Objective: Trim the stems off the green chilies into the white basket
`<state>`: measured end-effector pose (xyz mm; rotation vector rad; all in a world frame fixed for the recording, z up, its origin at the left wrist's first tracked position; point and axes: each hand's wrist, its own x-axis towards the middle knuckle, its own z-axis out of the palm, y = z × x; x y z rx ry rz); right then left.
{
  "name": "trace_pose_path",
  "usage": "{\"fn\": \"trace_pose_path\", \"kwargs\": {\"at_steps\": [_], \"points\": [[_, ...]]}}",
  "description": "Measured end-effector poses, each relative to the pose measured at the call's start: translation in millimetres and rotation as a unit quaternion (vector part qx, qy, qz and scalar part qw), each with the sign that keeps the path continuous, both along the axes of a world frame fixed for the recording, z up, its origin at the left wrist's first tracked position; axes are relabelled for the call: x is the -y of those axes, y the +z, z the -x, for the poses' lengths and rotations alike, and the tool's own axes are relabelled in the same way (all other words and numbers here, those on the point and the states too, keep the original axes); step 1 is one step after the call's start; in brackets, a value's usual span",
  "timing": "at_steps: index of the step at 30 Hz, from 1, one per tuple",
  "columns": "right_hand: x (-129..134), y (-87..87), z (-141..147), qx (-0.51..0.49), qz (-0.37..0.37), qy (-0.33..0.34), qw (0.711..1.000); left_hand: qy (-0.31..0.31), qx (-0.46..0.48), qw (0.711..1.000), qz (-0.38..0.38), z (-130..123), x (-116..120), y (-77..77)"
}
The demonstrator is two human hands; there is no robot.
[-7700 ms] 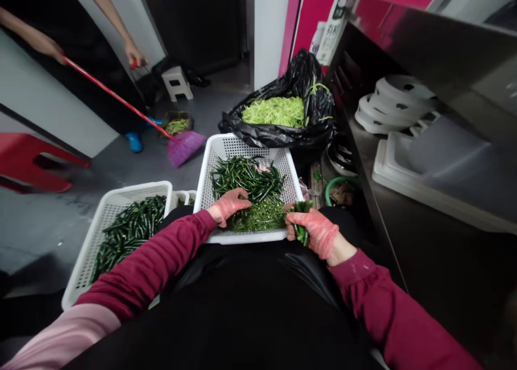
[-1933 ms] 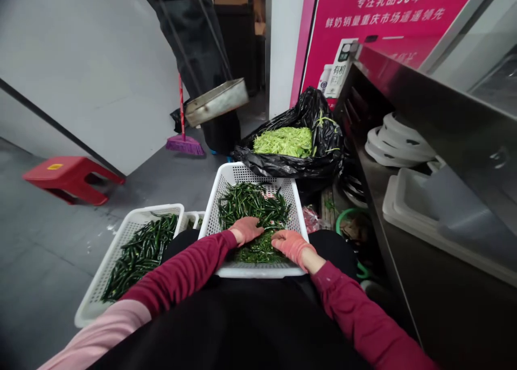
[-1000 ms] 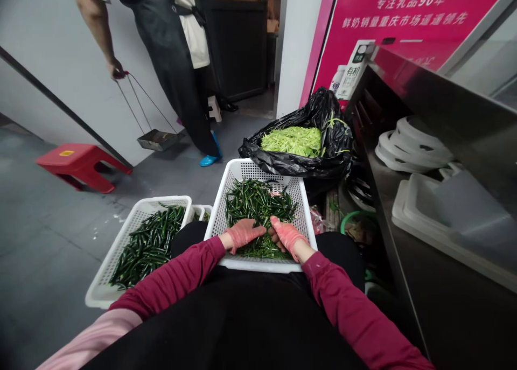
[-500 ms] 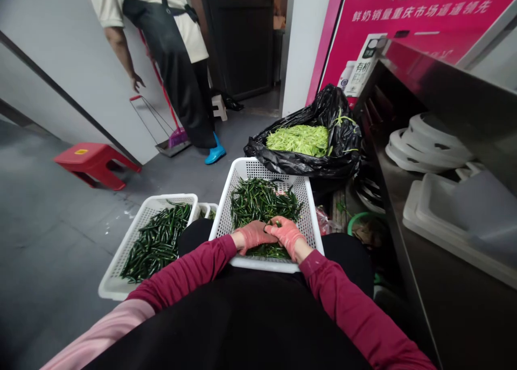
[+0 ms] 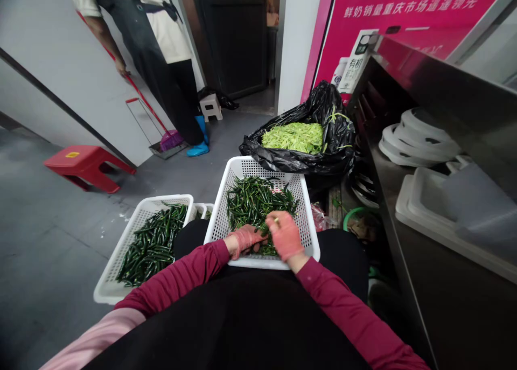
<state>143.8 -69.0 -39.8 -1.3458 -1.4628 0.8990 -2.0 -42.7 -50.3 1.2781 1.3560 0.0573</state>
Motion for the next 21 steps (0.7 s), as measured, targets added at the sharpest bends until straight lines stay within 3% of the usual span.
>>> {"fn": "trace_pose_path", "kwargs": {"at_steps": [1, 3, 5, 7, 9, 11, 13, 18, 21], "points": [[-4.1, -1.2, -6.0, -0.051, 0.045, -0.055, 0.996, -0.004, 0.006, 1.0, -0.001, 2.4, -2.5, -1.3], [-14.0, -5.4, -19.5, -0.189, 0.164, -0.131, 0.959, -0.012, 0.019, 1.0, -0.019, 7.5, -9.8, -3.8], [-19.8, -10.5, -26.6, -0.301, 0.259, -0.103, 0.912, -0.028, 0.007, 0.998, -0.048, 8.6, -17.4, -5.4], [-18.3, -16.1, -21.5, -0.316, 0.3, -0.034, 0.899, -0.072, -0.014, 0.993, -0.088, 3.6, -21.6, -5.7], [-12.5, -22.0, -7.7, -0.249, 0.31, 0.007, 0.918, -0.128, -0.037, 0.983, -0.125, -4.8, -20.9, -4.3], [-7.8, -27.3, 4.6, -0.179, 0.305, 0.006, 0.935, -0.155, -0.047, 0.976, -0.143, -11.2, -17.2, -1.7], [-7.5, -30.8, 7.9, -0.169, 0.286, -0.027, 0.943, -0.14, -0.042, 0.979, -0.143, -11.9, -13.9, 1.4], [-13.4, -25.9, -6.3, -0.257, 0.261, -0.075, 0.928, -0.127, -0.07, 0.98, -0.135, -2.6, -15.4, 5.6], [-6.4, -15.8, -1.2, -0.163, 0.206, -0.083, 0.961, -0.117, -0.065, 0.985, -0.106, -5.4, -13.1, 1.6]]}}
